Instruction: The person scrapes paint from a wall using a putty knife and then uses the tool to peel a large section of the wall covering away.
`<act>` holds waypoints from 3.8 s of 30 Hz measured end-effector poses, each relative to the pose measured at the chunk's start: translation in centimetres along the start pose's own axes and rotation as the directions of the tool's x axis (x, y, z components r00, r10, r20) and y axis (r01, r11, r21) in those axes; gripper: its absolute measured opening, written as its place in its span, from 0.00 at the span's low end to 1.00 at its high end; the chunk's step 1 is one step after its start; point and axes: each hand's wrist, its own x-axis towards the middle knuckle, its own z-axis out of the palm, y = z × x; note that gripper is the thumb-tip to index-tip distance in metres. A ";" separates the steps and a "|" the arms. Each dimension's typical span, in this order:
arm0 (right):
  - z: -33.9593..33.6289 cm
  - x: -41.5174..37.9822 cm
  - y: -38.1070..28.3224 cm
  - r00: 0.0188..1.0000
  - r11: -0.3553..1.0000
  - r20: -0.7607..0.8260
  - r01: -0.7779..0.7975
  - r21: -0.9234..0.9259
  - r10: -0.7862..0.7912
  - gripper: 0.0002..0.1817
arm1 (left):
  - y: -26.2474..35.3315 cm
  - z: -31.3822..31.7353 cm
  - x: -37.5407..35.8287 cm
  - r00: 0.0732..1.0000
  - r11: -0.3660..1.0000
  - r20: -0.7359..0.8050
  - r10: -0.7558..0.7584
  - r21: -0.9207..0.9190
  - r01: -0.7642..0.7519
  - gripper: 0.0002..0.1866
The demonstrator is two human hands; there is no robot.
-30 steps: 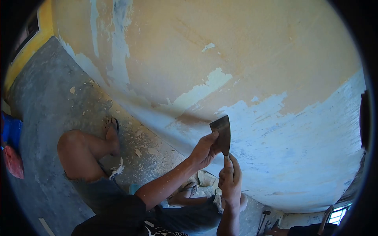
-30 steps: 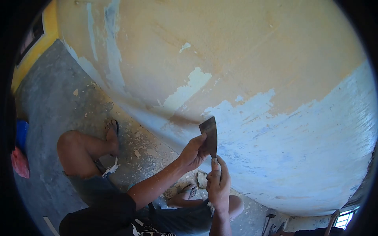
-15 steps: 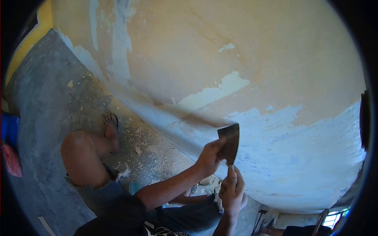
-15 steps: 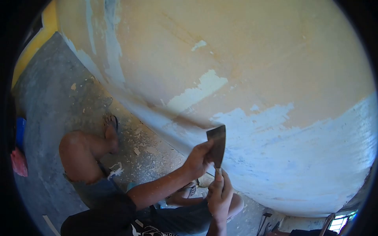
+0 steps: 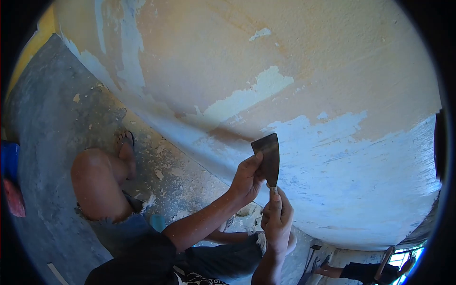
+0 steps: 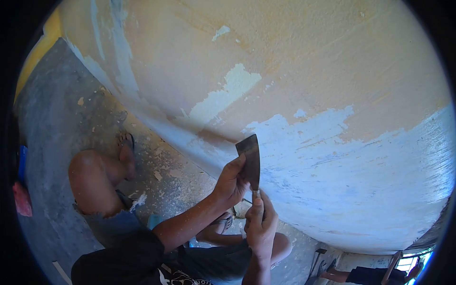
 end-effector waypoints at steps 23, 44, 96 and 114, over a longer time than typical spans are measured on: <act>2.7 0.6 0.5 0.993 0.994 0.086 0.071 0.085 -0.078 0.22 | 3.2 0.4 -0.2 0.995 0.996 -0.094 0.040 0.081 -0.033 0.17; 0.6 0.2 -2.0 0.994 0.998 0.098 -0.048 0.049 0.043 0.21 | 2.4 2.2 0.4 0.989 0.983 -0.031 0.144 0.115 -0.140 0.16; 3.9 0.8 4.8 0.999 0.999 -0.023 -0.031 0.020 0.032 0.23 | 2.2 -2.8 -1.2 0.994 0.993 -0.112 0.000 0.121 0.013 0.16; 2.4 1.1 0.7 0.994 0.979 -0.113 -0.031 -0.201 0.008 0.19 | 1.3 -0.6 -0.9 0.972 0.966 -0.231 0.042 0.257 0.020 0.17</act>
